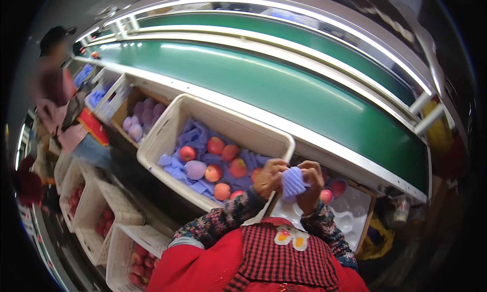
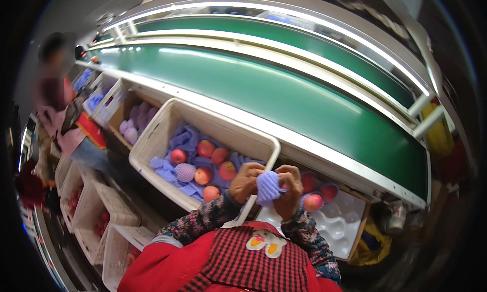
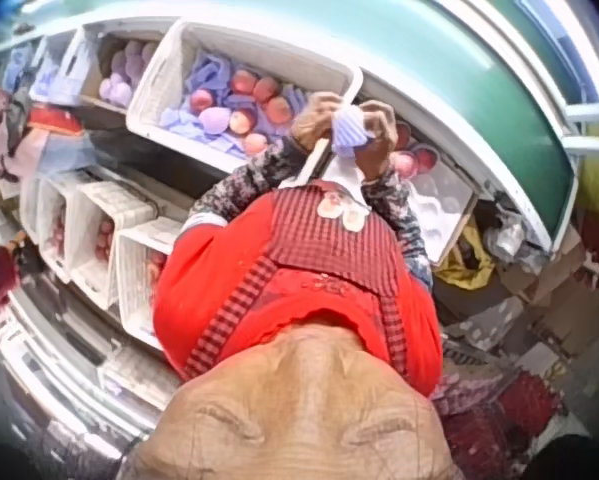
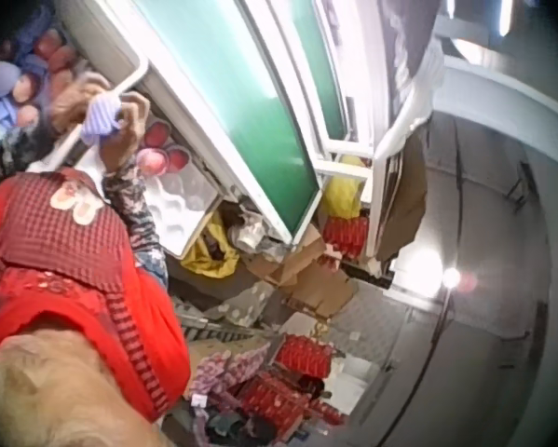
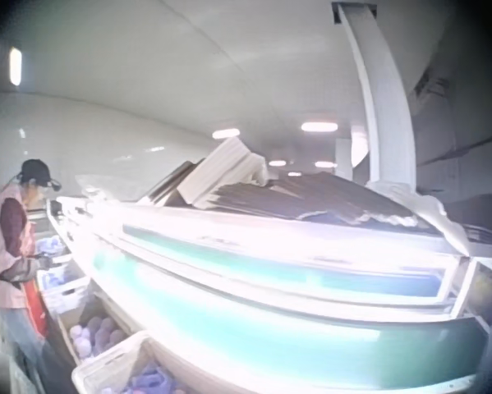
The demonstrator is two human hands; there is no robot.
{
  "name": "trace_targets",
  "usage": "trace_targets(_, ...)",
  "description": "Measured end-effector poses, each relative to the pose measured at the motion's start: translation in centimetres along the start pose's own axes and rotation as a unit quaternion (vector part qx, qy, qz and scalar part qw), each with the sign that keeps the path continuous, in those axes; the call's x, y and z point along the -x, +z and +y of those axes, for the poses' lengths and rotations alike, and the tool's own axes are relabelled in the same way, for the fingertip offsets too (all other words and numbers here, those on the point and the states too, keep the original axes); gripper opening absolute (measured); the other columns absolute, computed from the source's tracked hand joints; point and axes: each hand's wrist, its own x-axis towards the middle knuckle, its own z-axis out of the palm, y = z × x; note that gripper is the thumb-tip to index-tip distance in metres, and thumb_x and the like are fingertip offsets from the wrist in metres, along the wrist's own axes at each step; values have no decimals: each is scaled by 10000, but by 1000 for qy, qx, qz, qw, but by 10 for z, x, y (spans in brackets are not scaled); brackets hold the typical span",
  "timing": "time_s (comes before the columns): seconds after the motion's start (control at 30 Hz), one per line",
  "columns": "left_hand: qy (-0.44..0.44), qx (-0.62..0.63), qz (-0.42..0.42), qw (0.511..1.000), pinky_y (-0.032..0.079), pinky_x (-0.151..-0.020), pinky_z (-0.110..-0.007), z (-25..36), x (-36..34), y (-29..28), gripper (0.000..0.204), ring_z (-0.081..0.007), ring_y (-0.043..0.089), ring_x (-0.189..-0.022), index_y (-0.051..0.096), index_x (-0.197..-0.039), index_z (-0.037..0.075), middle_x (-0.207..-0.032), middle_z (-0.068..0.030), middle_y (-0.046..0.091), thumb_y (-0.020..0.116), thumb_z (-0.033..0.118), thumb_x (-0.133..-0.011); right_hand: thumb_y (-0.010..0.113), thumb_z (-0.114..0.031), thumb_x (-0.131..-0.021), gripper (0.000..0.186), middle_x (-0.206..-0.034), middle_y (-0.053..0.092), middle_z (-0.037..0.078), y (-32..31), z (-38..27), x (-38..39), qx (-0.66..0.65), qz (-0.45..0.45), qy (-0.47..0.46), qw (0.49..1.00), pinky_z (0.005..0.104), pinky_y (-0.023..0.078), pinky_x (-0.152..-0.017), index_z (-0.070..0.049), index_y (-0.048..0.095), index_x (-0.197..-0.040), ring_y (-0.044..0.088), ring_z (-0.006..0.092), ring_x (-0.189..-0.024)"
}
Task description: The person picks apples from a conveyor belt, wraps each one in a foam net, and places it into a cardboard box. The process is repeated continuously as apples move along the belt.
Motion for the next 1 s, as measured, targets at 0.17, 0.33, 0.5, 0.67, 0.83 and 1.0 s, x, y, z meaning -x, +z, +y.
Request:
trace_targets(0.17,-10,72,-28,997,415,-613,-182,-37,-8,-6,204,-59,513,-676,510,-983,41,-761,-1,554,547,181,-840,629,-93,-703,276,-830,574,127,3,8,13,-177,6,176,968,258,452,-629,-70,354,-723,546,149,-687)
trace_targets(0.33,-31,206,-4,978,424,-699,-207,-42,-14,-36,188,-66,527,-790,508,-932,47,-841,-7,565,552,202,-835,604,-78,-707,303,-865,419,42,0,-19,1,-628,-158,360,671,246,349,-757,-84,347,-868,426,128,-885)
trace_targets(0.5,-49,217,-46,974,411,-608,-195,-21,-18,-32,159,-58,499,-685,503,-859,61,-734,16,535,553,211,-837,630,-44,-698,489,-1035,559,82,1,40,51,-557,-328,494,581,330,416,-850,16,436,-1143,549,199,-926)
trace_targets(0.67,-68,249,36,965,406,-583,-192,-60,-13,-39,154,-42,478,-654,486,-840,66,-724,27,507,506,217,-864,548,-79,-786,254,-957,587,132,12,22,-3,-529,-168,358,751,393,457,-796,44,512,-1006,568,253,-885)
trace_targets(0.83,-16,305,65,950,408,-585,-177,-86,-18,-44,177,-34,477,-663,504,-834,65,-713,35,501,482,236,-876,540,-80,-798,394,-1104,515,132,28,34,23,-590,-131,432,670,419,421,-863,-30,412,-1168,527,265,-982)
trace_targets(1.0,-90,-230,17,969,460,-652,-280,-38,-38,-140,169,-155,567,-746,571,-870,42,-791,-72,576,594,173,-767,570,93,-723,550,-1133,500,88,18,29,41,-467,-296,428,715,323,403,-887,-3,362,-1223,514,190,-1006)
